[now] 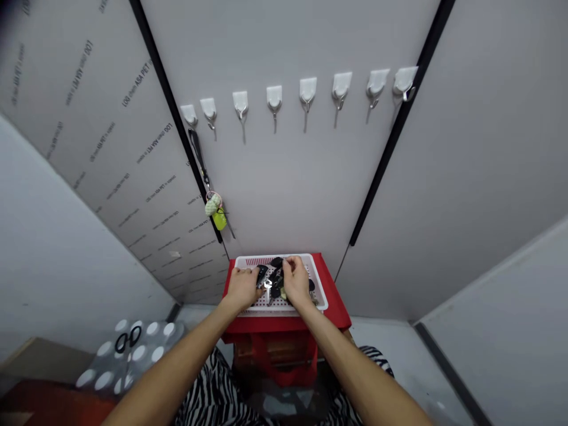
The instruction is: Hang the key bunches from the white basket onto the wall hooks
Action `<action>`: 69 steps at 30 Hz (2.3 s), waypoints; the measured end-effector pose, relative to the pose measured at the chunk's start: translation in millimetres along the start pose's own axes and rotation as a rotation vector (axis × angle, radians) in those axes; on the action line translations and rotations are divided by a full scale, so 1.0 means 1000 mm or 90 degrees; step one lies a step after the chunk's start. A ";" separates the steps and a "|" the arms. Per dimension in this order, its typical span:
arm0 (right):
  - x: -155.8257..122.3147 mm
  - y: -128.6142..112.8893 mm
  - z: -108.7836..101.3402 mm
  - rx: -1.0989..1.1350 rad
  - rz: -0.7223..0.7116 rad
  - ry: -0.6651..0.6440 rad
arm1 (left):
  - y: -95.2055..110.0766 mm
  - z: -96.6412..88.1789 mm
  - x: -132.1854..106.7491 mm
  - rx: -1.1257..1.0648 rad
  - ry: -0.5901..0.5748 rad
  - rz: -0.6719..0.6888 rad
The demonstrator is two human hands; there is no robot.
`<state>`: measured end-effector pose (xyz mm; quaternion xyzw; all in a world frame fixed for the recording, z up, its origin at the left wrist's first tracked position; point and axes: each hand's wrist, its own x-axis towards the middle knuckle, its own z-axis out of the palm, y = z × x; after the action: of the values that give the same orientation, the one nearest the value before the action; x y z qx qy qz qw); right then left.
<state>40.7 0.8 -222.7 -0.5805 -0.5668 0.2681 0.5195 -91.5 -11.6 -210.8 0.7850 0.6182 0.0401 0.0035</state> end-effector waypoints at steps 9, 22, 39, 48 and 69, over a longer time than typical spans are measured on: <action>-0.004 -0.003 -0.002 -0.149 -0.084 -0.026 | -0.007 0.002 0.000 -0.169 0.003 0.012; -0.012 -0.017 0.009 -0.320 -0.292 -0.303 | -0.013 -0.021 0.003 -0.889 -0.084 -0.012; 0.003 -0.032 0.002 0.161 -0.022 -0.174 | -0.005 -0.005 -0.006 -0.914 -0.077 -0.066; -0.002 -0.030 -0.009 0.152 -0.047 -0.232 | -0.021 -0.047 0.000 -0.817 0.005 -0.074; 0.077 -0.217 0.019 0.413 -0.057 -0.245 | -0.034 -0.231 0.065 -0.916 0.475 0.023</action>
<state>-41.9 38.8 -10.4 -0.2994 -0.5643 0.5150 0.5716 -125.0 49.0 21.4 0.5350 0.3887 0.6873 0.3006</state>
